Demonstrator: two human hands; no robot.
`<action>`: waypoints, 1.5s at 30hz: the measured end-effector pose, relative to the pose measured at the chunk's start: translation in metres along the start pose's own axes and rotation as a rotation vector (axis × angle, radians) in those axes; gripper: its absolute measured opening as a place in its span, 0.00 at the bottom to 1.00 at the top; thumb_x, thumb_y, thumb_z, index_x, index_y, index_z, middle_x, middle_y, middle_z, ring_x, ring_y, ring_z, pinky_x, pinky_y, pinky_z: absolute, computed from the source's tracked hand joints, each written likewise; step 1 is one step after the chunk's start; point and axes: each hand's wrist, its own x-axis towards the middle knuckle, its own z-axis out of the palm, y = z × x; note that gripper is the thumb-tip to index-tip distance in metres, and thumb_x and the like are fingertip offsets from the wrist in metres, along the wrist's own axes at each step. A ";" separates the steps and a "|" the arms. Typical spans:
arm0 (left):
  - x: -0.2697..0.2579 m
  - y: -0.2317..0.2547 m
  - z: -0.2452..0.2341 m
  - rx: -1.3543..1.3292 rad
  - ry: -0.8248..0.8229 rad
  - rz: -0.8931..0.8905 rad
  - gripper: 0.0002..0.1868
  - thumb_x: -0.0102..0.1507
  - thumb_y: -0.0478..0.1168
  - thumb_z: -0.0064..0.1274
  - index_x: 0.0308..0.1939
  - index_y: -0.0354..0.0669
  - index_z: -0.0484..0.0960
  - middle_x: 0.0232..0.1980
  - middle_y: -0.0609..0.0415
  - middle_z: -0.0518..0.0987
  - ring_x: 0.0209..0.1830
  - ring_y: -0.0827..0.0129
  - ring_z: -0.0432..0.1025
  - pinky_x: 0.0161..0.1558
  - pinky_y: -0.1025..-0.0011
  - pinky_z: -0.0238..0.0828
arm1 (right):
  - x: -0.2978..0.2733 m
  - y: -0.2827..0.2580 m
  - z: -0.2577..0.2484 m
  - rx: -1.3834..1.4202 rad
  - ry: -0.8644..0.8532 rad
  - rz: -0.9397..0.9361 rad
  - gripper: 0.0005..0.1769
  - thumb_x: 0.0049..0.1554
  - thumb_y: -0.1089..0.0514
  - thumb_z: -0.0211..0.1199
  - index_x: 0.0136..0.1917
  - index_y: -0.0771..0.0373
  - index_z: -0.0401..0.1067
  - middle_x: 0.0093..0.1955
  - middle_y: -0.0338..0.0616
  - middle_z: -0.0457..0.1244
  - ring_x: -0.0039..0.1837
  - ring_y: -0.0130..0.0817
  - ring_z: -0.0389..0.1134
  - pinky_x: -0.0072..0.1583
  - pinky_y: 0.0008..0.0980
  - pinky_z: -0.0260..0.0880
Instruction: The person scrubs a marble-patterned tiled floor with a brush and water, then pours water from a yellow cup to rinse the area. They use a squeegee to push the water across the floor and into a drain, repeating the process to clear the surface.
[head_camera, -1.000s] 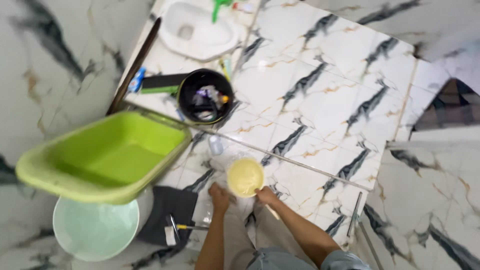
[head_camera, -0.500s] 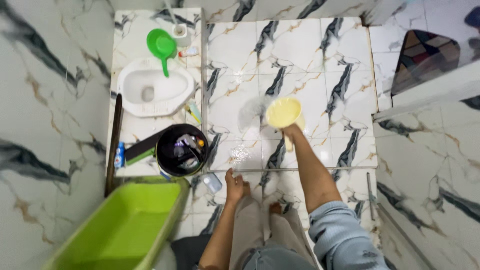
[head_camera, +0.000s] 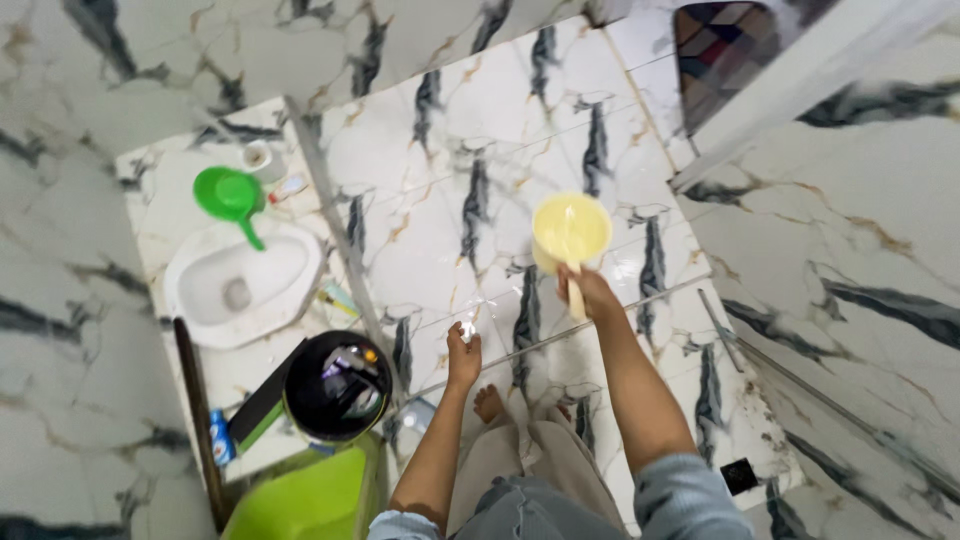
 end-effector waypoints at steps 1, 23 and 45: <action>0.002 0.005 0.008 0.028 -0.019 0.045 0.32 0.67 0.41 0.49 0.72 0.36 0.56 0.67 0.37 0.65 0.51 0.55 0.73 0.52 0.64 0.74 | -0.026 0.008 -0.014 -0.022 -0.056 -0.011 0.06 0.66 0.57 0.59 0.51 0.61 0.69 0.32 0.36 0.59 0.29 0.28 0.61 0.31 0.28 0.64; 0.025 0.046 0.046 -0.004 0.038 0.031 0.32 0.68 0.41 0.48 0.73 0.36 0.55 0.66 0.37 0.67 0.51 0.57 0.73 0.52 0.65 0.73 | 0.035 -0.024 -0.106 -0.840 0.545 0.009 0.08 0.54 0.67 0.59 0.32 0.69 0.71 0.27 0.50 0.62 0.27 0.38 0.63 0.31 0.38 0.63; 0.052 0.088 0.088 0.017 -0.152 0.159 0.33 0.67 0.40 0.50 0.74 0.38 0.56 0.65 0.39 0.68 0.43 0.61 0.70 0.43 0.65 0.72 | -0.145 -0.103 -0.182 0.465 0.208 -0.285 0.10 0.62 0.62 0.54 0.56 0.66 0.71 0.41 0.42 0.67 0.35 0.26 0.68 0.33 0.21 0.69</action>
